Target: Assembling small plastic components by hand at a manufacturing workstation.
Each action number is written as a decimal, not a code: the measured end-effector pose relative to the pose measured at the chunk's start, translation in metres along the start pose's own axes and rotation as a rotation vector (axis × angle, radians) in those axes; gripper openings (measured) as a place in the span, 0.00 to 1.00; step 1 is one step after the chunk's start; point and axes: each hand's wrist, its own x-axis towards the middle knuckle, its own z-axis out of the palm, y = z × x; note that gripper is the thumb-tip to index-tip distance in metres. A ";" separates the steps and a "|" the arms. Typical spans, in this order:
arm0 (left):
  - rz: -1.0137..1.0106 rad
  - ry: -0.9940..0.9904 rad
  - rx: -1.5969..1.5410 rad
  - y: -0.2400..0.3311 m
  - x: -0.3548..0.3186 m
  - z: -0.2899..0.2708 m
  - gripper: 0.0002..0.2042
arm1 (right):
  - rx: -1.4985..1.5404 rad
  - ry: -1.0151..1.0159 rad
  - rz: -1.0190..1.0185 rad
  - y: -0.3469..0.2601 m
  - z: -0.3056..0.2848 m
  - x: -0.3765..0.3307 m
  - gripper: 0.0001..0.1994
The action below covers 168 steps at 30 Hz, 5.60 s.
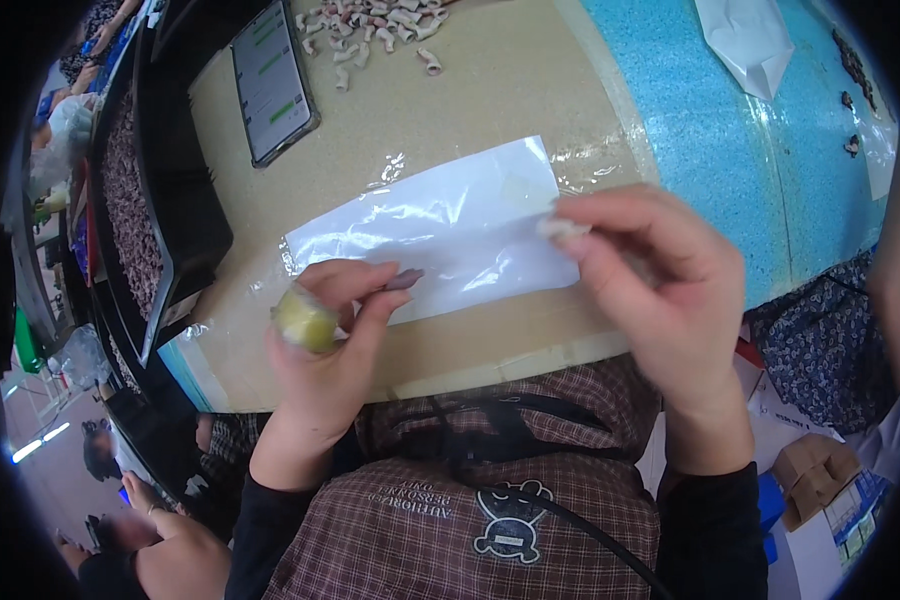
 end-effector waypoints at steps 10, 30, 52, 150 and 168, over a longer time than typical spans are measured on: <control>-0.570 -0.008 -0.991 0.025 0.000 -0.021 0.12 | 0.456 -0.180 -0.009 -0.011 0.054 -0.009 0.11; -0.362 -0.174 -1.081 0.026 -0.011 -0.024 0.08 | -0.046 -0.159 -0.568 -0.017 0.055 -0.006 0.14; -0.270 -0.075 -1.084 0.027 -0.019 -0.013 0.10 | 0.657 -0.216 0.053 -0.018 0.062 -0.017 0.06; -0.251 -0.261 -0.878 -0.005 -0.011 -0.062 0.10 | 0.160 -0.033 0.079 0.011 -0.004 0.011 0.08; -0.288 -0.089 -0.425 -0.001 -0.002 -0.014 0.09 | -0.137 0.092 -0.020 0.021 -0.009 0.006 0.06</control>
